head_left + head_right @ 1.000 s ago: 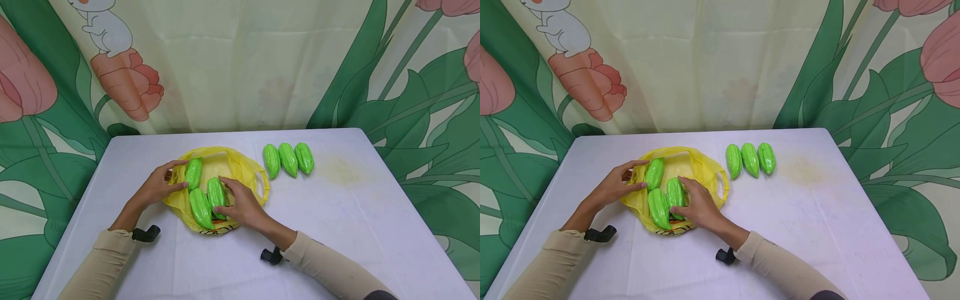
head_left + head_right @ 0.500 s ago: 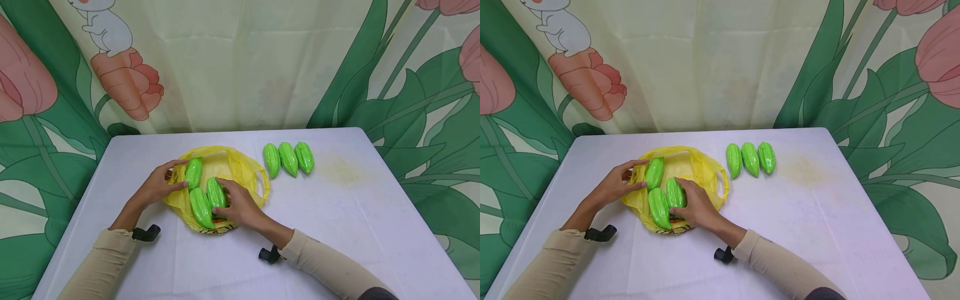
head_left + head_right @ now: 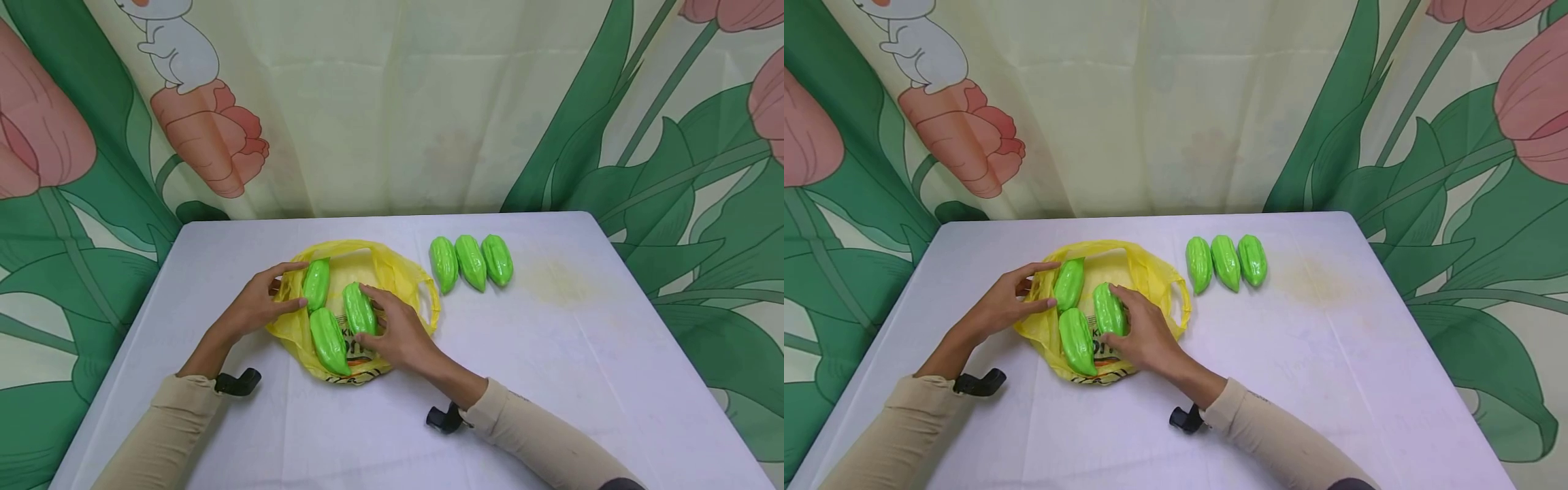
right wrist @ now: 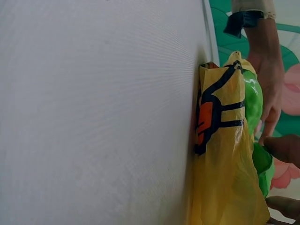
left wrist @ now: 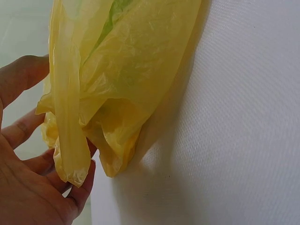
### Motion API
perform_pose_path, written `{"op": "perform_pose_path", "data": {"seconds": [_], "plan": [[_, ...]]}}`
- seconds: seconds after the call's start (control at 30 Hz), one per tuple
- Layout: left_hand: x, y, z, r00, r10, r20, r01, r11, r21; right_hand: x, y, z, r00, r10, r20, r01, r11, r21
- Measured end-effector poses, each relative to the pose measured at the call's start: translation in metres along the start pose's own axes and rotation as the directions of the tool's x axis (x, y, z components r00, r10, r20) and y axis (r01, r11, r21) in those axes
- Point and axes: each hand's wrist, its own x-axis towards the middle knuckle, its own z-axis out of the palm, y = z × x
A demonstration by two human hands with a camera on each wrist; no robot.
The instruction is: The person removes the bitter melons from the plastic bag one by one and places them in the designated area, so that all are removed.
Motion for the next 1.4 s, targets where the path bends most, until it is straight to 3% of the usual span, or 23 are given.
{"op": "perform_pose_path", "data": {"seconds": [0.47,1.4], "plan": [[0.0,0.0,0.0,1.0,-0.01,-0.002,0.01,1.0,0.003,0.001,0.0,-0.017,0.998,0.025,-0.062,-0.02,0.997,0.077],[0.001,0.002,0.0,0.999,-0.035,0.013,0.035,0.999,-0.01,0.003,0.011,-0.075,0.972,0.072,-0.224,-0.059,0.996,0.065]]}}
